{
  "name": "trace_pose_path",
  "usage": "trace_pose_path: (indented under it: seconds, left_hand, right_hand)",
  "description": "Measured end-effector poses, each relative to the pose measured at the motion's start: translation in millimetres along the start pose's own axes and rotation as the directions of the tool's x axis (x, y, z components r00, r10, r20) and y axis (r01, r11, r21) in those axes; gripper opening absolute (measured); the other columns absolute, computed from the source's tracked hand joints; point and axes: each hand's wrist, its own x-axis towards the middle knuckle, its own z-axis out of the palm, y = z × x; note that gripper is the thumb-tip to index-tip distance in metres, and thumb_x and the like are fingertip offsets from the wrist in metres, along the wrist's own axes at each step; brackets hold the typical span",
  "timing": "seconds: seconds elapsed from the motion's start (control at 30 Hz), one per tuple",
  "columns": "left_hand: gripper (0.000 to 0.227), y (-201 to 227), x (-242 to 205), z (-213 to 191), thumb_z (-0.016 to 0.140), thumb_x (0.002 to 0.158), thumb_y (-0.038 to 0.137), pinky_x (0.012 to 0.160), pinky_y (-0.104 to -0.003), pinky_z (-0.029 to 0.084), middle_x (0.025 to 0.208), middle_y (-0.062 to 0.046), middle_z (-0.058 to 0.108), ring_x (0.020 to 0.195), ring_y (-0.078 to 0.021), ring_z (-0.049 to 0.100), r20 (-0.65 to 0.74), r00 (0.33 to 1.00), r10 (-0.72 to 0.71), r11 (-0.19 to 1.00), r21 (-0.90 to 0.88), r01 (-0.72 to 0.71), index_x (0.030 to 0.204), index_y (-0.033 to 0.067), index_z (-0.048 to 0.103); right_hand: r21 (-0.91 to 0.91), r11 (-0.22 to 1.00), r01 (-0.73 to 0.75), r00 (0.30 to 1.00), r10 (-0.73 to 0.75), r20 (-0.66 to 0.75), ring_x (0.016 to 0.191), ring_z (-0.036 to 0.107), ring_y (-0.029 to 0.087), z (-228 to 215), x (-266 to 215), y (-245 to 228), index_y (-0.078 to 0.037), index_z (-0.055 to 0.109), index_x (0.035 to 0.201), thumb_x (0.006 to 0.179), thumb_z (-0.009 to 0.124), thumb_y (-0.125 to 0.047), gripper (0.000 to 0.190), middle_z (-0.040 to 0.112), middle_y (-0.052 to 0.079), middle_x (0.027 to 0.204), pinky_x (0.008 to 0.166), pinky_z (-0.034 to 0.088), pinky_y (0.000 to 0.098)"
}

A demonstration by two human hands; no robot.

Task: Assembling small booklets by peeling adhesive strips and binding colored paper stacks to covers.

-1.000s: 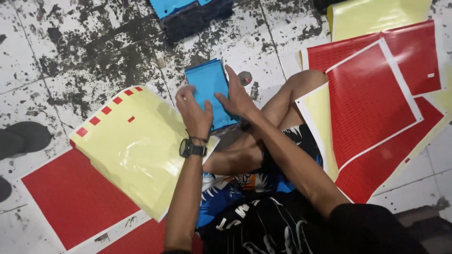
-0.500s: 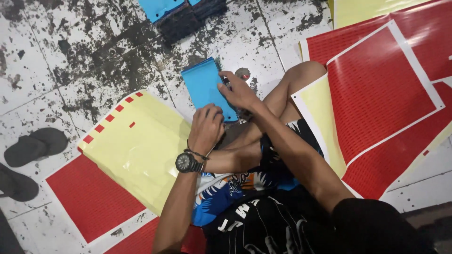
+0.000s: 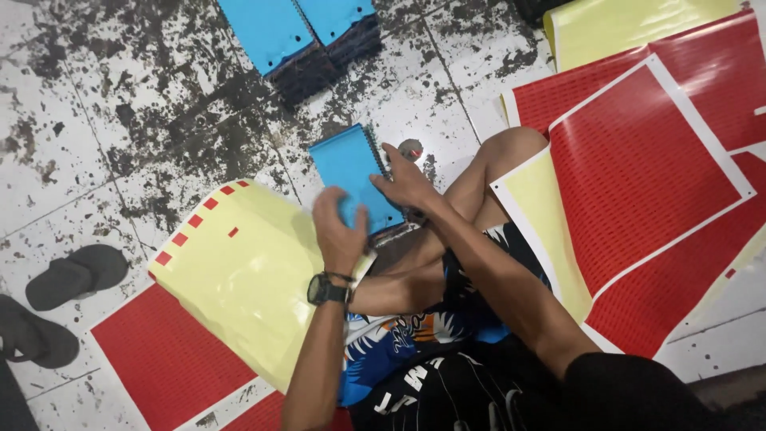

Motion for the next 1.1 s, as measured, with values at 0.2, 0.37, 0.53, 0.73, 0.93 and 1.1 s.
trace_pose_path:
  seconds: [0.2,0.37,0.53,0.73,0.93,1.1]
  left_hand:
    - [0.071,16.8,41.7,-6.1,0.051,0.099,0.036,0.128,-0.051,0.018,0.163,-0.031,0.026,0.153,-0.0433,0.023,0.312,0.714,-0.627,0.597,-0.397,0.697,0.157,-0.0018,0.031]
    - [0.069,17.6,41.0,-6.7,0.045,0.103,0.031,0.129,-0.05,0.015,0.169,-0.021,0.015,0.155,-0.0385,0.015,0.373,0.725,-0.578,0.612,-0.39,0.688,0.163,0.0087,0.019]
    - [0.07,-1.8,37.8,11.2,0.047,0.104,0.03,0.129,-0.051,0.014,0.169,-0.024,0.012,0.155,-0.0401,0.015,0.378,0.721,-0.58,0.596,-0.407,0.693,0.164,0.0102,0.016]
    - [0.074,-54.2,32.8,28.6,0.058,0.101,0.023,0.124,-0.059,0.022,0.164,-0.032,0.017,0.151,-0.0499,0.02,0.255,0.739,-0.624,0.61,-0.432,0.664,0.164,0.0109,0.021]
    - [0.023,30.5,36.0,4.2,0.077,0.088,0.012,0.103,-0.043,0.044,0.111,-0.004,0.066,0.109,-0.0293,0.064,-0.211,0.962,0.174,0.981,-0.046,-0.187,0.11,0.0131,0.07]
    - [0.036,138.3,23.7,51.6,0.072,0.085,0.032,0.081,-0.041,0.055,0.092,-0.008,0.072,0.092,-0.0311,0.071,0.281,0.96,0.008,0.958,-0.278,0.074,0.113,0.0105,0.068]
  right_hand:
    - [-0.018,0.992,-0.129,0.975,0.13,0.182,0.145,0.037,0.05,-2.0,-1.7,-14.9,-0.011,0.014,0.165,0.096,0.045,-0.068,0.095,0.038,0.032,0.158,0.123,0.029,0.0644]
    - [0.05,0.984,-0.171,0.963,0.156,0.22,0.145,0.038,0.049,15.3,8.8,6.0,-0.013,0.005,0.166,0.097,0.041,-0.069,0.096,0.037,0.033,0.158,0.122,0.031,0.0619]
    - [0.107,0.975,-0.196,0.969,0.176,0.171,0.145,0.037,0.051,19.6,8.2,-12.3,-0.014,0.0,0.166,0.101,0.04,-0.057,0.088,0.037,0.036,0.155,0.123,0.03,0.0607]
    - [0.116,0.979,0.169,0.986,-0.167,-0.03,0.152,0.009,0.055,15.4,-3.4,4.7,0.004,0.001,0.164,0.1,0.048,-0.05,0.096,0.005,0.042,0.163,0.128,0.007,0.0587]
    - [0.164,0.838,0.52,0.836,-0.459,-0.301,0.124,0.061,0.047,-83.5,-108.8,-31.2,-0.006,0.056,0.144,0.098,0.068,-0.027,0.052,0.058,0.027,0.139,0.105,0.049,0.0614]
    - [-0.145,0.961,0.236,0.747,-0.274,-0.606,0.118,0.066,0.032,-142.0,-188.2,44.6,-0.006,0.071,0.125,0.094,0.072,-0.016,0.033,0.069,0.012,0.12,0.096,0.057,0.0387]
